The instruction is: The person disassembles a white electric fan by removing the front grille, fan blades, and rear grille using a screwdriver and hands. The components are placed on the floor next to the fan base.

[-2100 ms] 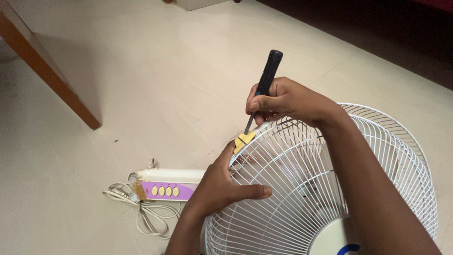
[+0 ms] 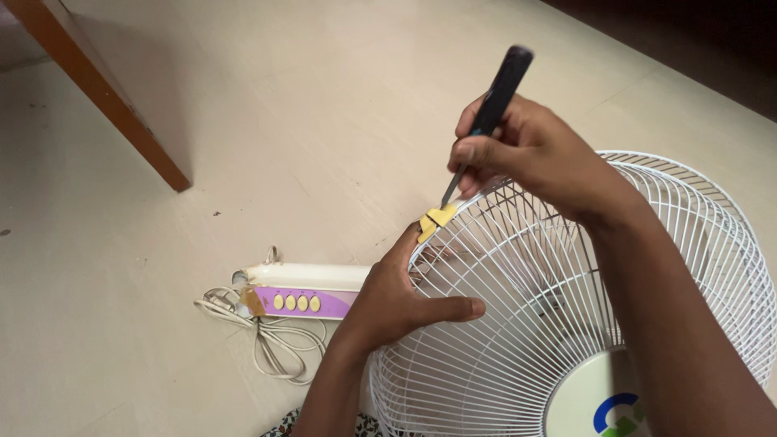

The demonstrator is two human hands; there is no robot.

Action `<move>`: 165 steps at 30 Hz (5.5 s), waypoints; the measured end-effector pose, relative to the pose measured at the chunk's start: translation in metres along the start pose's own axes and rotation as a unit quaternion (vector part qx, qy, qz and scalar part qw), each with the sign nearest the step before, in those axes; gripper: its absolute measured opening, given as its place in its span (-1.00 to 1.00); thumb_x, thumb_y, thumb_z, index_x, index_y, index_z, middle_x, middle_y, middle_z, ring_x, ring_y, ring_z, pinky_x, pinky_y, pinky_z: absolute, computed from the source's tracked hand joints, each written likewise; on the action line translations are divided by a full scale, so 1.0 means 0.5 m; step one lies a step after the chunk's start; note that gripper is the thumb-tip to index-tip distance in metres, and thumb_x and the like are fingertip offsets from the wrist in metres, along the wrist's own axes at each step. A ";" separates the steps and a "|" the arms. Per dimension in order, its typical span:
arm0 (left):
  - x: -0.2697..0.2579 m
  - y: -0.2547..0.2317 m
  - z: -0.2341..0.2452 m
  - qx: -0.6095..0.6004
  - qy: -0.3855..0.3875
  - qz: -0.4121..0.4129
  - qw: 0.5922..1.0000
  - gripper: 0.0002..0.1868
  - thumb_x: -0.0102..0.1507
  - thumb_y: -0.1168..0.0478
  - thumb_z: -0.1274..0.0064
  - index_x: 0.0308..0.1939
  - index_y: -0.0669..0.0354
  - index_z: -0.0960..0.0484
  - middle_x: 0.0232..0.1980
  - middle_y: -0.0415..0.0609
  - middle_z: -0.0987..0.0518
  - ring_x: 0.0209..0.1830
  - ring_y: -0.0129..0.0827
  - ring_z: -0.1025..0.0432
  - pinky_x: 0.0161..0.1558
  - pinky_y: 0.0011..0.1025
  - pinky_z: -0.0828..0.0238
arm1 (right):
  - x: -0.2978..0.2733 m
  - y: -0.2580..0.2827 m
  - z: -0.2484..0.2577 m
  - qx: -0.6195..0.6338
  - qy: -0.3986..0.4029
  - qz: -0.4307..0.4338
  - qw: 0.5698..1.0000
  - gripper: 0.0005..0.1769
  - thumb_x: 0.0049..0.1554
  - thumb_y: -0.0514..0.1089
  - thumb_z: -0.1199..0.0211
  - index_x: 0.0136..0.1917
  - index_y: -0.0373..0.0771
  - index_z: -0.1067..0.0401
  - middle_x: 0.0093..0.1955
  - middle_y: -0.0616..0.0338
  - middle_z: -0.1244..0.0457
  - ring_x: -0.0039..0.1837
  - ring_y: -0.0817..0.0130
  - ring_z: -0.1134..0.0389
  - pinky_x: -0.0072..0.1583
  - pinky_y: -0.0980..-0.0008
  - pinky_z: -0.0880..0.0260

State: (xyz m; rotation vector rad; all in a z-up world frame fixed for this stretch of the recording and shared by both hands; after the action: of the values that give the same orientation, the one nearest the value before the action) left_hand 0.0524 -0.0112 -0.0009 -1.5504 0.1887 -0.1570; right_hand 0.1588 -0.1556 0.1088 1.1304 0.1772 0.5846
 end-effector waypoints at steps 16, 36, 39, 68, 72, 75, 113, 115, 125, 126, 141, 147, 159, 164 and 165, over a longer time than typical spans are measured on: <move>-0.003 -0.019 0.003 0.000 -0.001 -0.006 1.000 0.23 -0.25 -0.09 -0.44 0.47 0.19 -0.33 0.26 0.10 -0.62 0.33 -0.17 -0.50 0.31 -0.25 -0.37 | 0.038 -0.024 0.003 0.049 0.066 -0.140 0.987 -0.69 0.16 -0.13 -0.27 0.13 -0.31 -0.34 -0.11 0.05 -0.35 -0.08 0.33 -0.50 0.05 0.31 -0.60; 0.003 -0.007 0.005 0.015 0.000 0.024 1.000 0.26 -0.30 -0.13 -0.44 0.45 0.16 -0.34 0.24 0.11 -0.63 0.30 -0.14 -0.52 0.28 -0.22 -0.41 | 0.040 -0.024 0.006 0.142 0.118 -0.113 0.976 -0.71 0.13 -0.26 -0.24 0.13 -0.22 -0.30 0.04 -0.02 -0.41 -0.10 0.36 -0.46 -0.02 0.36 -0.53; 0.005 -0.009 0.002 0.003 0.002 -0.008 1.000 0.25 -0.26 -0.11 -0.47 0.46 0.20 -0.30 0.27 0.12 -0.60 0.32 -0.15 -0.50 0.31 -0.21 -0.40 | 0.040 -0.024 0.003 0.124 0.101 -0.124 0.979 -0.71 0.16 -0.19 -0.27 0.12 -0.21 -0.29 -0.03 0.04 -0.37 -0.11 0.40 -0.45 -0.01 0.40 -0.56; 0.003 -0.021 -0.003 0.008 0.000 0.042 0.999 0.27 -0.29 -0.05 -0.47 0.47 0.18 -0.28 0.25 0.14 -0.60 0.33 -0.14 -0.48 0.32 -0.19 -0.35 | 0.034 -0.018 0.010 0.130 0.054 -0.100 0.985 -0.66 0.13 -0.17 -0.37 0.12 -0.25 -0.32 -0.16 0.14 -0.35 -0.16 0.44 -0.41 -0.07 0.44 -0.48; 0.002 -0.016 -0.003 0.006 0.005 0.042 0.999 0.29 -0.31 -0.09 -0.46 0.46 0.19 -0.26 0.26 0.15 -0.58 0.35 -0.14 -0.45 0.34 -0.17 -0.33 | 0.039 -0.016 0.010 0.128 0.059 -0.102 0.985 -0.68 0.12 -0.18 -0.35 0.09 -0.24 -0.33 -0.15 0.13 -0.38 -0.16 0.44 -0.42 -0.07 0.43 -0.50; 0.002 -0.021 -0.002 0.000 0.006 0.025 1.000 0.26 -0.31 -0.09 -0.46 0.44 0.20 -0.30 0.25 0.15 -0.60 0.34 -0.13 -0.47 0.34 -0.17 -0.34 | 0.040 -0.016 0.009 0.134 0.062 -0.107 0.983 -0.70 0.11 -0.19 -0.34 0.08 -0.22 -0.33 -0.11 0.16 -0.41 -0.15 0.46 -0.41 -0.05 0.43 -0.50; -0.018 -0.032 -0.010 -0.004 0.019 -0.068 0.997 0.07 -0.13 0.08 -0.46 0.42 0.23 -0.31 0.22 0.10 -0.59 0.26 -0.18 -0.50 0.25 -0.24 -0.44 | 0.027 -0.003 0.005 0.103 0.102 -0.020 0.989 -0.56 0.18 -0.12 -0.40 0.21 -0.34 -0.33 -0.07 0.12 -0.34 -0.04 0.35 -0.48 0.10 0.39 -0.62; -0.014 -0.032 -0.003 0.020 0.007 -0.050 0.999 0.11 -0.17 0.03 -0.47 0.42 0.21 -0.32 0.23 0.10 -0.59 0.27 -0.16 -0.49 0.26 -0.23 -0.41 | 0.033 -0.010 0.010 0.068 0.077 -0.052 0.993 -0.55 0.15 -0.19 -0.36 0.25 -0.34 -0.32 -0.07 0.09 -0.36 -0.05 0.35 -0.50 0.02 0.41 -0.57; -0.013 -0.027 0.004 0.017 0.002 -0.032 0.999 0.24 -0.25 -0.11 -0.46 0.45 0.24 -0.31 0.27 0.14 -0.59 0.34 -0.12 -0.46 0.34 -0.20 -0.31 | 0.036 -0.020 0.006 0.137 0.080 -0.089 0.983 -0.59 0.13 -0.36 -0.27 0.26 -0.33 -0.33 0.08 0.02 -0.41 0.00 0.36 -0.50 0.16 0.34 -0.62; -0.013 -0.027 0.004 0.020 0.001 -0.032 0.999 0.24 -0.25 -0.11 -0.46 0.44 0.24 -0.32 0.27 0.15 -0.59 0.34 -0.12 -0.47 0.34 -0.20 -0.31 | 0.036 -0.021 0.006 0.142 0.084 -0.087 0.982 -0.59 0.13 -0.37 -0.25 0.25 -0.33 -0.33 0.09 0.02 -0.41 0.01 0.34 -0.50 0.16 0.34 -0.61; -0.001 0.004 0.005 0.025 0.001 -0.017 1.000 0.36 -0.26 -0.11 -0.50 0.50 0.33 -0.17 0.30 0.21 -0.54 0.40 -0.07 -0.40 0.35 -0.16 -0.29 | 0.029 -0.007 -0.006 0.062 0.055 -0.107 0.991 -0.66 0.15 -0.26 -0.33 0.15 -0.26 -0.29 -0.06 0.09 -0.32 -0.06 0.28 -0.50 0.07 0.33 -0.64; -0.006 -0.008 0.004 0.025 0.003 -0.018 1.000 0.33 -0.26 -0.12 -0.49 0.49 0.28 -0.21 0.29 0.18 -0.55 0.38 -0.09 -0.41 0.34 -0.16 -0.32 | 0.030 -0.015 0.003 0.102 0.057 -0.108 0.987 -0.66 0.14 -0.31 -0.27 0.18 -0.30 -0.30 -0.03 0.01 -0.36 -0.03 0.25 -0.52 0.06 0.34 -0.57; -0.014 -0.032 0.001 0.027 0.004 -0.030 0.999 0.16 -0.22 -0.07 -0.47 0.42 0.18 -0.34 0.22 0.09 -0.61 0.29 -0.17 -0.49 0.28 -0.22 -0.36 | 0.023 -0.019 0.016 0.158 0.095 -0.078 0.980 -0.57 0.15 -0.39 -0.22 0.27 -0.33 -0.22 0.15 -0.11 -0.34 0.14 0.10 -0.50 0.18 0.28 -0.61; -0.015 -0.035 -0.001 0.014 0.004 -0.010 1.000 0.17 -0.24 -0.05 -0.46 0.42 0.17 -0.34 0.20 0.09 -0.63 0.26 -0.19 -0.51 0.27 -0.24 -0.38 | 0.030 -0.022 0.015 0.176 0.113 -0.087 0.974 -0.55 0.16 -0.43 -0.17 0.29 -0.33 -0.14 0.16 -0.15 -0.35 0.17 0.06 -0.49 0.19 0.25 -0.54; -0.014 -0.037 0.000 0.005 0.006 -0.017 1.000 0.16 -0.24 -0.05 -0.45 0.41 0.18 -0.35 0.21 0.09 -0.63 0.27 -0.19 -0.51 0.27 -0.24 -0.38 | 0.030 -0.021 0.014 0.182 0.114 -0.095 0.972 -0.54 0.16 -0.43 -0.15 0.29 -0.32 -0.14 0.15 -0.15 -0.35 0.17 0.06 -0.49 0.20 0.25 -0.57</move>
State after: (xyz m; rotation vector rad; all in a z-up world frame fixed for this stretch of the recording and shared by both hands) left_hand 0.0458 -0.0101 0.0175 -1.5431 0.1695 -0.1937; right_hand 0.1779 -0.1567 0.1049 1.3795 0.6047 0.5223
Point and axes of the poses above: each hand's wrist, its own x-axis towards the middle knuckle, its own z-axis out of the back of the hand, y = z × x, the point moved 5 cm from there along x, towards the middle knuckle
